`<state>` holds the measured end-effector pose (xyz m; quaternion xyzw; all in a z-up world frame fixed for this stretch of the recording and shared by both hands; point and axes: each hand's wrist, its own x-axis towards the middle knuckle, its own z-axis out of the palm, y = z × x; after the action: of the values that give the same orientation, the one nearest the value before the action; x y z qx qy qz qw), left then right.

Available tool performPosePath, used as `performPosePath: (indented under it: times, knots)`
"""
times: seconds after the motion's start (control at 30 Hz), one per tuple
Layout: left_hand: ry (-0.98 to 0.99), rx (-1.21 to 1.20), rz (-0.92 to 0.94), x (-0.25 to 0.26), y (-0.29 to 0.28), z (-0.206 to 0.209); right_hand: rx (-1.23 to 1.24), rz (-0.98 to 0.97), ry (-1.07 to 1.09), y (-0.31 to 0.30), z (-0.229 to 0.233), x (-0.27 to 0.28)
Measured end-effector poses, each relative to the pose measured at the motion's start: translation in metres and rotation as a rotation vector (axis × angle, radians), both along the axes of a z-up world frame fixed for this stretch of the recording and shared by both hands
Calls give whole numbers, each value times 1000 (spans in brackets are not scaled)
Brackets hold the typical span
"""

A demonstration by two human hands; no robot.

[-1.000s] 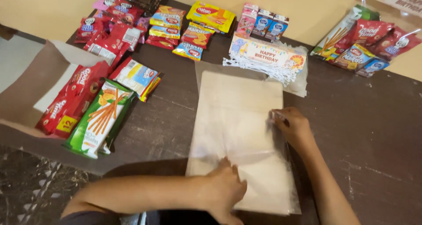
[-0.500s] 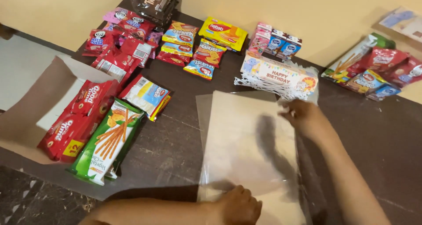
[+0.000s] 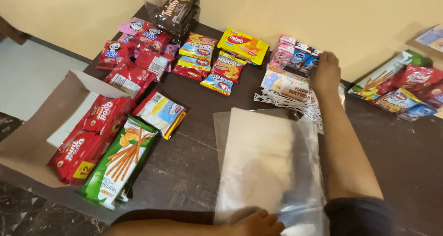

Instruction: The person organizes various packaged snacks on a table and places them into clear plastic gift bags, then attaches a decorative birthday-themed header to the top of the bags.

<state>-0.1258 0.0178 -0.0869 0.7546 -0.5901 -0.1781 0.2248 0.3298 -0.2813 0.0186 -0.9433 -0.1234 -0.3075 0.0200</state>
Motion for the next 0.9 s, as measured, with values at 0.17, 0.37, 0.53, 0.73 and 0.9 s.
performPosePath:
  times: [0.17,0.37,0.53,0.73,0.9]
  knots:
    - [-313,-292,107,-3,-4,-33,-61,-49,-52,8,6,-8]
    - [-226,-12,-5,8,15,48,-51,41,-52,23,60,-62]
    - [-360,-350,101,3,28,59,43,152,-59,33,129,-185]
    - [-336,-309,82,11,33,87,266,11,136,56,176,-382]
    - [-442,-459,168,-1,31,69,780,-204,322,4,129,-545]
